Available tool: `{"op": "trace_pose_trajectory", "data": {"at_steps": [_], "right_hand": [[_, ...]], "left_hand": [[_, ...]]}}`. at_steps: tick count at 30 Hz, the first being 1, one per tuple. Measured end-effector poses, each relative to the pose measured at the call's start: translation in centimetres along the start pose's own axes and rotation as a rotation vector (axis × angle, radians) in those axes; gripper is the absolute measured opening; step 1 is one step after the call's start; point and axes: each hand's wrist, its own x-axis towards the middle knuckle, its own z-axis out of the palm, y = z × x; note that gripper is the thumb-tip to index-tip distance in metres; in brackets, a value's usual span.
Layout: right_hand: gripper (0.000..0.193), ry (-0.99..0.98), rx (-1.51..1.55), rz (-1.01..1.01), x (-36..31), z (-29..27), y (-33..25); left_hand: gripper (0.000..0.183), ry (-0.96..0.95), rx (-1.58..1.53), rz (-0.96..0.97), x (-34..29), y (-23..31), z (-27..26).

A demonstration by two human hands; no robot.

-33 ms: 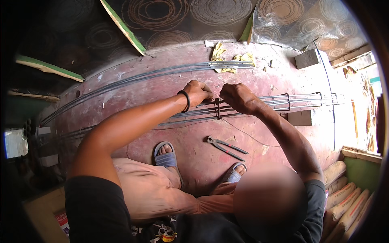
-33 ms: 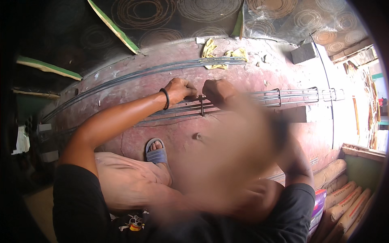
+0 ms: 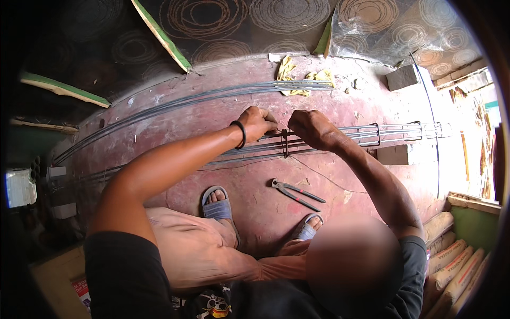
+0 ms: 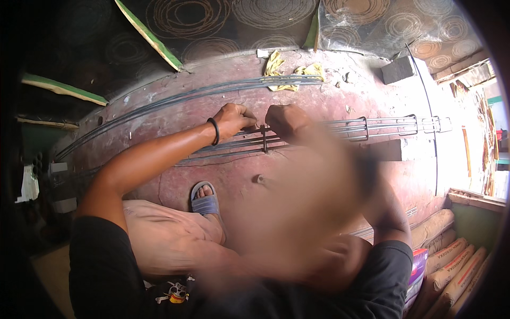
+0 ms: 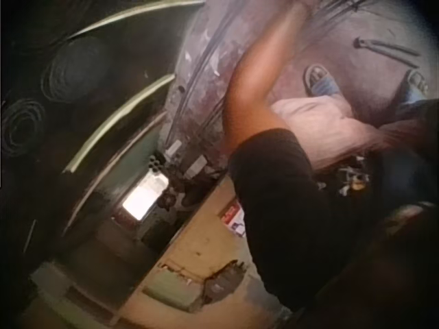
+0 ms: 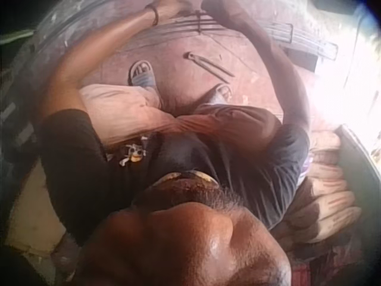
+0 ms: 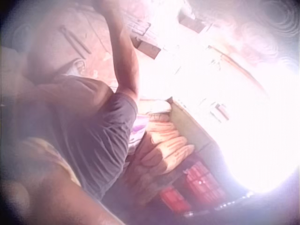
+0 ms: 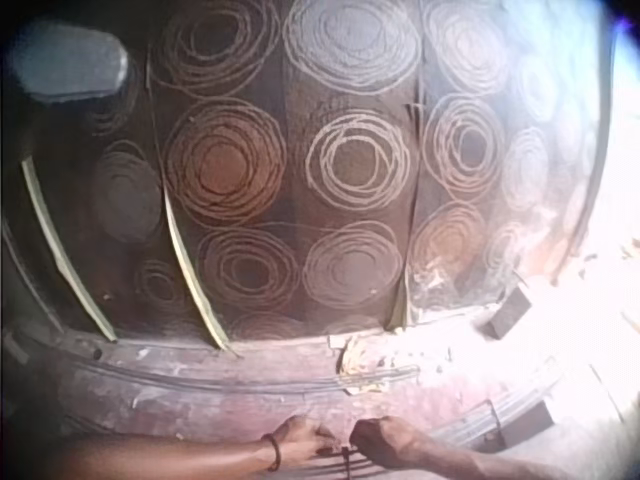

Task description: The person assembles a metal reinforcement cage by tying transverse wire pieces to longitudinal rebar rods using a hook tool and wire ties.

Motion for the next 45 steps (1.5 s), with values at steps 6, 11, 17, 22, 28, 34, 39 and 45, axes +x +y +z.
{"op": "trace_pose_trajectory", "data": {"at_steps": [6, 11, 17, 22, 28, 34, 39, 45], "right_hand": [[0.011, -0.066, -0.010, 0.022, -0.3, 0.3, 1.1], [0.012, -0.022, 0.149, 0.199, 0.0, 0.2, 0.3], [0.013, -0.027, 0.001, 0.001, -0.2, 0.7, 1.5], [0.013, 0.004, 0.105, 0.167, -0.4, 0.8, -0.1], [0.012, 0.016, 0.155, 0.322, -0.2, 0.3, -1.1], [0.012, 0.017, 0.111, 0.266, -0.1, 0.4, -1.3], [0.014, 0.029, 0.059, 0.296, 0.3, -1.1, -3.9], [0.017, -0.017, 0.041, 0.298, 0.1, -0.6, -3.0]], "left_hand": [[0.033, -0.118, 0.212, 0.291, -0.7, -1.6, -0.5], [0.036, -0.104, 0.470, 0.530, -1.6, -1.4, -0.7], [0.031, -0.279, 0.677, 0.492, -0.8, -1.1, -0.2], [0.032, -0.393, 0.468, 0.407, 0.4, -2.0, -0.9], [0.038, -0.526, 0.170, 0.154, 0.6, -0.6, -1.6], [0.036, -0.537, 0.058, 0.149, 0.9, -1.7, -1.7], [0.035, -0.521, 0.111, 0.177, 0.5, -1.2, -1.9], [0.034, -0.503, 0.111, 0.181, 0.5, -1.3, -1.5]]}}
